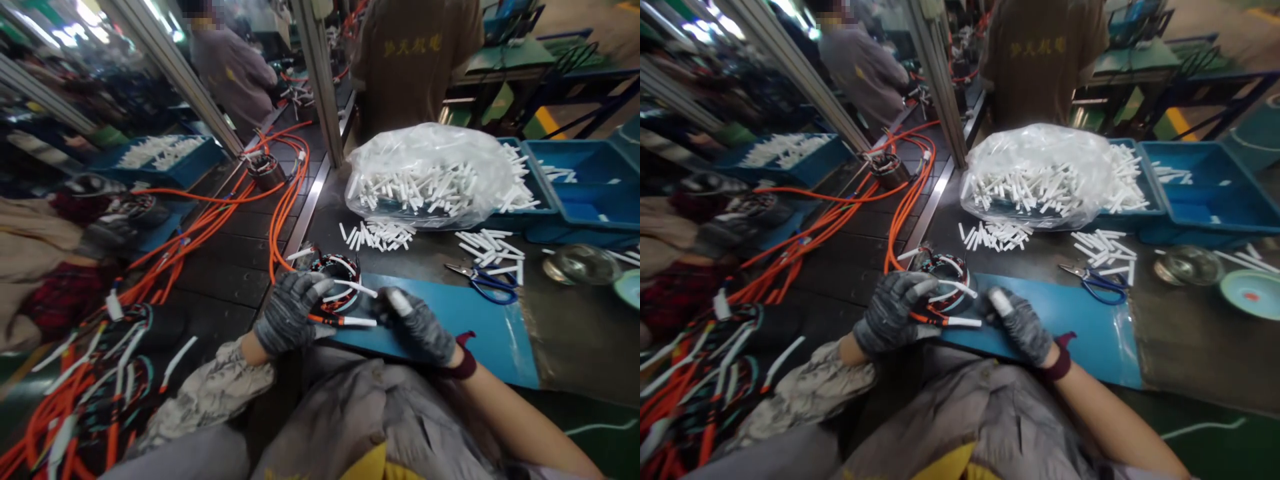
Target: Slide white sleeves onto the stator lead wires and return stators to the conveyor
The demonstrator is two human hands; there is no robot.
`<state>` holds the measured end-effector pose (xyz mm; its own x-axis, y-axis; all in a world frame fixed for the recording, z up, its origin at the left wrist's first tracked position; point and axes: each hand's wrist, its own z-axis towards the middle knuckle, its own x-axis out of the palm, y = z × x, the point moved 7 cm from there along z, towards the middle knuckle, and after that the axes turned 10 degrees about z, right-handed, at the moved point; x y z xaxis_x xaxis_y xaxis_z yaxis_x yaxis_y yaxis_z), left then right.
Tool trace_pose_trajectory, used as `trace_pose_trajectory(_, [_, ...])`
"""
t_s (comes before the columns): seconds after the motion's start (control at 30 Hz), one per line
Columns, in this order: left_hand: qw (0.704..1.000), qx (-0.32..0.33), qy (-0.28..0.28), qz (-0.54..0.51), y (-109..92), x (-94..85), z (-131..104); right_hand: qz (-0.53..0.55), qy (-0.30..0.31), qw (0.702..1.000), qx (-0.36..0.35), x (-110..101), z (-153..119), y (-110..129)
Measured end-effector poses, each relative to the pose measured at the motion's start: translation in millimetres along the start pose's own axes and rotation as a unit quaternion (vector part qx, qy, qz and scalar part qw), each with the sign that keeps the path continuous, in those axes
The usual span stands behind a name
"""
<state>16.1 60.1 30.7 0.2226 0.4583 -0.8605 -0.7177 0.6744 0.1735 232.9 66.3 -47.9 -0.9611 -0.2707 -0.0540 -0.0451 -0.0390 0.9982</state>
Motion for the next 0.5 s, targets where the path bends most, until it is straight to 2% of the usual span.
trace_pose_trajectory(0.1, [0.996, -0.015, 0.040, 0.073, -7, 9.2, 3, 0.030, -0.083, 0.993, 0.075, -36, -18, -20])
trace_pose_trajectory(0.17, [0.993, -0.026, 0.042, 0.112, -10, 14.2, 7, 0.002, -0.114, 0.989, 0.091, -46, -29, -26])
trace_pose_trajectory(0.3, [0.992, -0.037, 0.080, 0.089, -3, 26.6, 19, -0.056, -0.130, 0.987, 0.074, -43, -38, -30])
trace_pose_trajectory(0.5, [0.977, 0.033, 0.209, -0.001, 0, 46.3, 24, -0.100, -0.139, 0.985, 0.026, -37, -36, -34])
